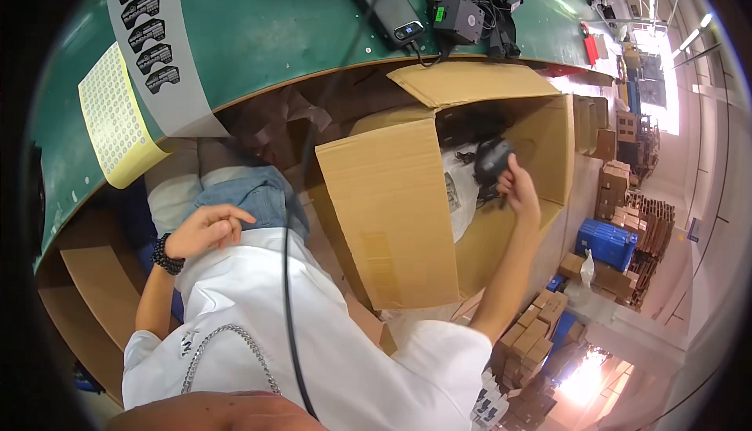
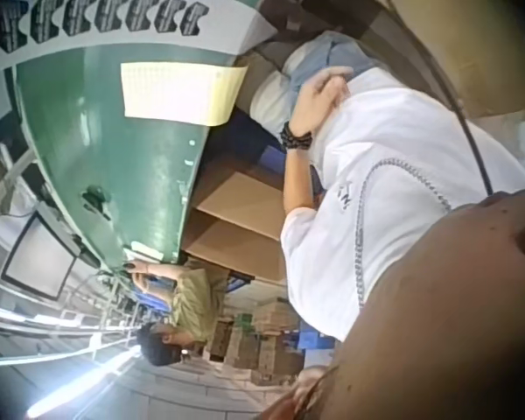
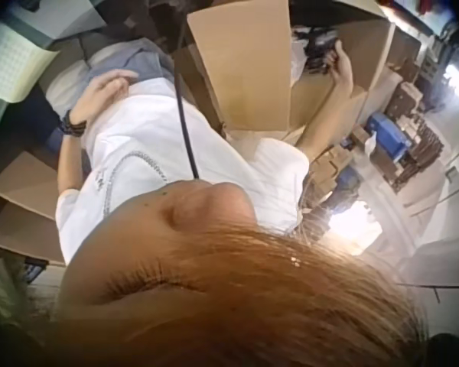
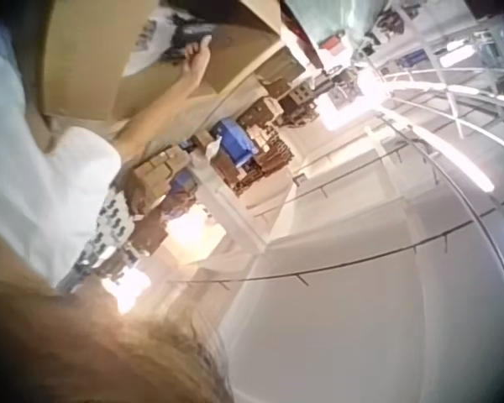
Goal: Peeling small circular labels from a sheet and applying them to the bottom of computer mice before placing them in a box.
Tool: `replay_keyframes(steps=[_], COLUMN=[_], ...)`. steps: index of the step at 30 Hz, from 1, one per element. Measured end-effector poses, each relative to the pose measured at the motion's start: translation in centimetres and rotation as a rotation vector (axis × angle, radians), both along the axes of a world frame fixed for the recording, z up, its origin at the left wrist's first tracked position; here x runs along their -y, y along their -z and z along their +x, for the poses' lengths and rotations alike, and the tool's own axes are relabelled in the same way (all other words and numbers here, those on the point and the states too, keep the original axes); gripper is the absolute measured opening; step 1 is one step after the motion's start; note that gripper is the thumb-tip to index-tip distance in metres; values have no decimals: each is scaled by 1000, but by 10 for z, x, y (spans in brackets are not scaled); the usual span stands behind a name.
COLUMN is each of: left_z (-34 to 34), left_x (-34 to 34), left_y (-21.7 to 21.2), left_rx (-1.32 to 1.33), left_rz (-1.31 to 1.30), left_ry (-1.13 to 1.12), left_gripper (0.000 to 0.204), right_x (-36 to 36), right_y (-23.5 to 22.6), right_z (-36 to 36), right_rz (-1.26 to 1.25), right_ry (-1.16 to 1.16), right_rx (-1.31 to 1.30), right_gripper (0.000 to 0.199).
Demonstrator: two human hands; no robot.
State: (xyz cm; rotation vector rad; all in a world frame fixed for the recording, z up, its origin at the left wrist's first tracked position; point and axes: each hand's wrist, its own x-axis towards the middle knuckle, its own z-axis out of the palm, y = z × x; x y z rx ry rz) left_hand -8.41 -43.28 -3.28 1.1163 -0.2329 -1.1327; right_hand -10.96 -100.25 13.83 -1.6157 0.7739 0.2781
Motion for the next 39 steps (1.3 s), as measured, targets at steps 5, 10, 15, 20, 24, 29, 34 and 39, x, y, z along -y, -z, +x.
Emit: replay_keyframes(steps=[5, 10, 15, 20, 24, 29, 34, 39], left_z=[0, -11, -9, -5, 0, -11, -24, -37], left_x=[-14, -22, -16, -14, -20, -33, -34, -29], left_y=[-4, 5, 10, 14, 21, 27, 44, 59], left_rx=[50, -21, -13, 81, 200, 262, 424, 673], left_rz=[106, 68, 72, 104, 222, 252, 305, 328], left_ry=[-43, -84, -93, -61, -68, -210, -385, -423], left_gripper=[34, 29, 29, 28, 27, 25, 21, 19], right_x=[-23, -20, -43, -44, 19, -144, -309, -457], right_y=[53, 72, 90, 89, 56, -16, 65, 100], right_z=[40, 38, 29, 25, -21, -6, -5, 49], right_rz=[-136, -278, -464, -634, -661, 230, 470, -399], right_ry=[58, 126, 193, 244, 151, -330, -1106, -710], right_rx=[66, 121, 184, 269, 360, 549, 116, 732], right_gripper=[24, 26, 28, 30, 32, 22, 20, 22])
